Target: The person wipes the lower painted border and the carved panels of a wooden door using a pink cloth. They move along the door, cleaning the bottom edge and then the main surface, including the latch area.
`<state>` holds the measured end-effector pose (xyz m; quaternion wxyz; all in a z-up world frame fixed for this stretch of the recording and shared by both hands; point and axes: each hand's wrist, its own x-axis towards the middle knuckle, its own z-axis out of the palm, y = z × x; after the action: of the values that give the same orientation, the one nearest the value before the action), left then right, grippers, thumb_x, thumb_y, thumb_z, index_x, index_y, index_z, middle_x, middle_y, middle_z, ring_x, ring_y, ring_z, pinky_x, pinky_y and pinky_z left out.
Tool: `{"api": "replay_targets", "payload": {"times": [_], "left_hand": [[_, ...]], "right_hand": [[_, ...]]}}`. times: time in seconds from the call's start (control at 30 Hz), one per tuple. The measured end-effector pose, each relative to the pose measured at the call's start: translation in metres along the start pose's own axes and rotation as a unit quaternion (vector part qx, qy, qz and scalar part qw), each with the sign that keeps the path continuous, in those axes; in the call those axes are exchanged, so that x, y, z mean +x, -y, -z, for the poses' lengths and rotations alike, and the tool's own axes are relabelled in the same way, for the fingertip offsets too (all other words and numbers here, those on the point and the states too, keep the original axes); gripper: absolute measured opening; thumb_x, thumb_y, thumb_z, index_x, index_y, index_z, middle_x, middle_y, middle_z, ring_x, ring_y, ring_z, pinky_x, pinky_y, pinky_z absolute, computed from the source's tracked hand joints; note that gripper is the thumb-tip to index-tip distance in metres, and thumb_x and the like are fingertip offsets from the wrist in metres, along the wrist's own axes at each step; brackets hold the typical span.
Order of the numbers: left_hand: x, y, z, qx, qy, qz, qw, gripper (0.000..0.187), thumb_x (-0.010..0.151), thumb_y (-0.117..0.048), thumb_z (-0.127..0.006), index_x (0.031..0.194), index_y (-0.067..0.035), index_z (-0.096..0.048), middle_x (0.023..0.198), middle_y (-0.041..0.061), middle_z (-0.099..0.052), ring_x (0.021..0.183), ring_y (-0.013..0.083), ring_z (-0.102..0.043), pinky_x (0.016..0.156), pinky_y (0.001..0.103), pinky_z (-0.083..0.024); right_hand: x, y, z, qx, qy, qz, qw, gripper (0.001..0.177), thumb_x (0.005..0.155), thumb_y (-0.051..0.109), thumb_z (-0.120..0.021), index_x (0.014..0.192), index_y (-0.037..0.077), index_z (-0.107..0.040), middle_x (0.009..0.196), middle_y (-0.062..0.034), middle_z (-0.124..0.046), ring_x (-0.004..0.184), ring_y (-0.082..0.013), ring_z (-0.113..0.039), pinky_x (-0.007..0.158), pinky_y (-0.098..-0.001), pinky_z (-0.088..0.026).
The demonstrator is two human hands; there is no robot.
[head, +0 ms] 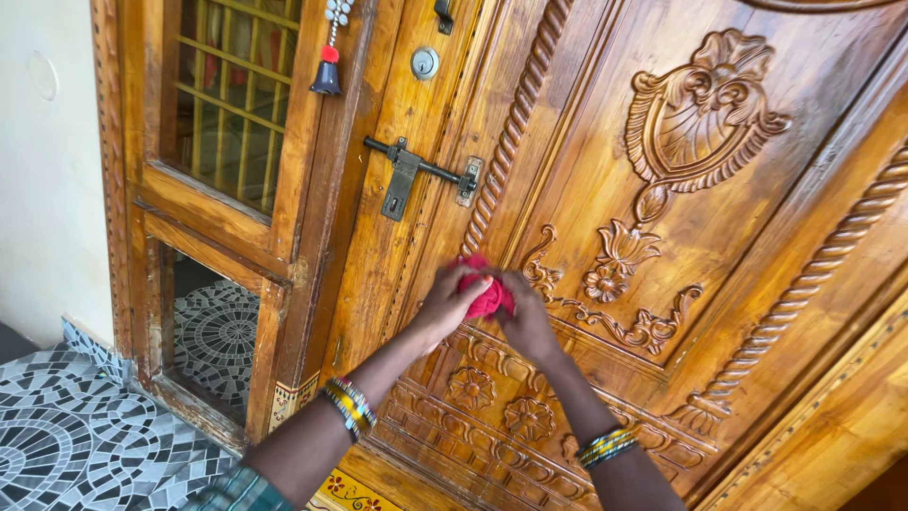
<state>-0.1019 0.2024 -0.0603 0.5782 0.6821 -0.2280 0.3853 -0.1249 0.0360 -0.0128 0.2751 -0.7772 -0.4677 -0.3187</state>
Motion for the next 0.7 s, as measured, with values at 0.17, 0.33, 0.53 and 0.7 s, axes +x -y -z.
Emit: {"api": "replay_targets", "payload": {"times": [0.17,0.33,0.53,0.7], "left_hand": [[0.105,-0.001,-0.012,0.107,-0.111,-0.241,0.958,0.042,0.090,0.006,-0.063,0.129,-0.006,-0.053,0.132,0.021,-0.056,0.125,0.0414,-0.060,0.108,0.048,-0.052],[0.228,-0.013,-0.002,0.191,-0.114,-0.148,0.964,0.078,0.087,0.008,-0.061,0.156,-0.005,-0.028,0.150,0.032,-0.036,0.103,0.0440,-0.069,0.078,0.043,-0.063],[0.257,0.063,0.017,0.371,-0.099,-0.187,0.904,0.069,0.084,-0.002,-0.069,0.146,-0.001,-0.038,0.154,0.027,-0.031,0.130,0.0447,-0.051,0.097,0.052,-0.052],[0.244,0.111,0.012,0.325,-0.108,-0.216,0.914,0.054,0.088,-0.007,-0.069,0.138,-0.001,-0.050,0.148,0.019,-0.042,0.141,0.0405,-0.041,0.112,0.050,-0.045]], "right_hand": [[0.085,-0.039,0.020,-0.075,-0.096,0.102,0.987,0.066,0.074,-0.017,-0.062,0.137,0.003,-0.055,0.131,-0.0236,-0.055,0.123,-0.0460,-0.056,0.104,-0.0488,-0.049],[0.188,-0.088,0.036,-0.189,-0.144,0.135,0.962,0.073,0.083,-0.015,-0.062,0.151,0.003,-0.048,0.153,-0.0248,-0.044,0.143,-0.0463,-0.047,0.121,-0.0456,-0.044],[0.231,-0.129,-0.016,-0.322,0.036,0.070,0.944,0.090,0.075,0.008,-0.075,0.156,0.002,-0.036,0.165,-0.0203,-0.026,0.151,-0.0490,-0.012,0.119,-0.0668,-0.012],[0.200,-0.155,-0.046,-0.287,-0.014,0.076,0.955,0.081,0.078,0.002,-0.069,0.155,0.003,-0.043,0.164,-0.0156,-0.034,0.152,-0.0448,-0.017,0.119,-0.0644,-0.014]]}}
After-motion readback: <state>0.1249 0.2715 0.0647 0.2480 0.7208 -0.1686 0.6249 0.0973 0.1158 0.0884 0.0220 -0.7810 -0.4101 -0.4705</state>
